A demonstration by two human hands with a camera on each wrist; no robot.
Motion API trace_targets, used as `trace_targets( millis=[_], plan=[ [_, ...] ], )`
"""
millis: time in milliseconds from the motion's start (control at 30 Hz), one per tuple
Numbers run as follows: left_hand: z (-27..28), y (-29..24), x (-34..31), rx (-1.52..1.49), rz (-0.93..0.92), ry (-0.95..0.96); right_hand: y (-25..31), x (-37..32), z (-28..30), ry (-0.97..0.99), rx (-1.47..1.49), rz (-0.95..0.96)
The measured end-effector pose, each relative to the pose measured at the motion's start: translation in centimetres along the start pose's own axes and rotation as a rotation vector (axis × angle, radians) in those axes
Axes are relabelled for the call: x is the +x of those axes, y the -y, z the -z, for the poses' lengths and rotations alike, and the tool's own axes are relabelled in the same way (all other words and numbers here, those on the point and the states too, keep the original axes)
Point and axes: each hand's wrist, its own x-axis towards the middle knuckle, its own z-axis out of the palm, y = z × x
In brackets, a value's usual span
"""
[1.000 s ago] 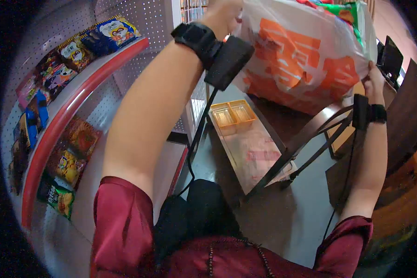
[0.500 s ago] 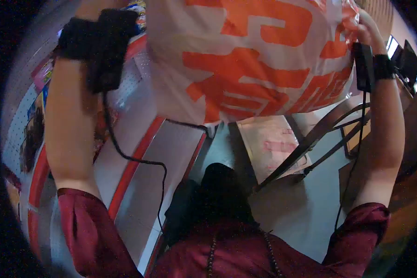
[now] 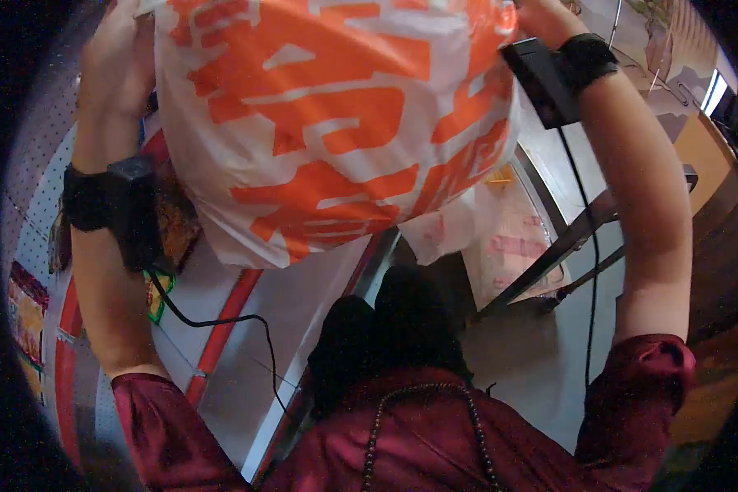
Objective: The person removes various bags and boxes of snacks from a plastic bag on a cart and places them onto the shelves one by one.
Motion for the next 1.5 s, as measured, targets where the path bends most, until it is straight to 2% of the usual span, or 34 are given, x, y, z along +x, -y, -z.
trace_targets(
  millis=[67, 133, 233, 333, 433, 500, 533, 600, 633, 667, 733, 767, 800, 867, 900, 933, 1000, 1033, 1133, 1167, 1200, 1233, 1267, 1333, 1367, 1467, 1500],
  plan=[
    [-0.1, 1.0, -0.3, -0.035, 0.047, -0.028, -2.5, 1.3, 0.7, -0.098, -0.114, 0.033],
    [-0.6, 2.1, -0.1, -0.073, 0.091, -0.055, -4.2, 1.8, 1.5, -0.148, -0.077, 0.021],
    [-1.3, 4.8, -0.3, -0.158, 0.135, -0.116, -6.1, 1.7, 2.2, -0.100, 0.057, -0.111],
    [-1.8, 7.8, -1.2, -0.275, 0.079, -0.171, -8.0, 1.9, 3.0, -0.044, 0.191, -0.234],
    [-5.1, 8.8, -4.1, -0.358, 0.090, -0.206, -8.1, 0.6, 5.7, 0.017, -0.275, -0.172],
    [-6.1, 9.9, -5.7, -0.333, 0.111, -0.245, -7.5, -2.4, 5.0, 0.053, -0.613, -0.140],
    [-6.5, 10.6, -6.2, -0.330, 0.115, -0.248, -7.9, -3.2, 4.2, 0.056, -0.611, -0.144],
    [-7.1, 12.5, -7.5, -0.285, 0.203, -0.265, -8.8, -4.0, 2.6, -0.231, -0.684, -0.198],
    [-7.7, 13.4, -8.2, -0.227, 0.217, -0.265, -10.8, -2.1, 5.3, -0.142, -0.553, -0.264],
    [-8.2, 14.4, -8.8, -0.168, 0.231, -0.266, -11.7, -2.1, 5.4, -0.139, -0.553, -0.263],
    [-8.9, 17.0, -9.6, -0.112, 0.263, -0.274, -13.2, -2.6, 5.1, -0.201, -0.850, -0.212],
    [-9.1, 17.8, -10.1, -0.047, 0.253, -0.244, -14.8, -1.3, 8.7, 0.279, -1.639, 0.140],
    [-9.1, 18.6, -10.6, 0.019, 0.245, -0.215, -16.8, -1.0, 9.5, 0.286, -1.638, 0.142],
    [-9.2, 21.4, -11.3, 0.126, 0.235, -0.220, -20.3, -0.5, 10.7, -0.384, -0.241, -0.421],
    [-9.0, 22.7, -11.8, 0.229, 0.224, -0.219, -23.0, -0.2, 11.7, -0.380, -0.243, -0.427],
    [-9.0, 23.4, -12.4, 0.231, 0.231, -0.225, -25.7, 0.2, 13.1, -0.412, -0.553, -0.441],
    [-9.0, 24.5, -13.8, 0.447, 0.248, -0.076, -26.6, -1.5, 10.8, -0.563, -0.679, -0.474],
    [-9.2, 25.9, -14.5, 0.412, 0.236, -0.066, -26.9, -2.5, 9.9, -0.616, -0.671, -0.490],
    [-8.9, 29.7, -16.9, 0.453, 0.271, -0.046, -25.5, -7.1, 4.2, -0.707, -0.366, -0.493],
    [-8.6, 30.5, -17.3, 0.465, 0.319, -0.065, -31.3, -5.8, 10.2, -0.736, -0.427, -0.508],
    [-8.3, 31.5, -17.7, 0.477, 0.365, -0.083, -29.7, -7.3, 6.9, -0.653, -0.266, -0.526],
    [-8.0, 32.5, -17.8, 0.577, 0.469, -0.037, -31.3, -7.7, 8.6, -0.691, -0.228, -0.487],
    [-7.8, 33.6, -18.5, 0.583, 0.476, -0.036, -34.5, -8.2, 11.1, -0.730, -0.183, -0.446],
    [-7.8, 35.0, -19.8, 0.492, 0.529, -0.176, -39.2, -9.5, 15.6, -0.676, -0.199, -0.561],
    [-7.9, 33.5, -20.1, 0.558, 0.670, -0.180, -39.9, -11.5, 15.1, -0.658, -0.155, -0.557],
    [-6.5, 33.5, -21.9, 0.470, 0.674, -0.244, -37.7, -16.5, 10.6, -0.700, 0.055, -0.508],
    [-6.5, 34.2, -22.7, 0.453, 0.604, -0.288, -39.1, -17.5, 11.9, -0.598, 0.085, -0.462]
  ],
)
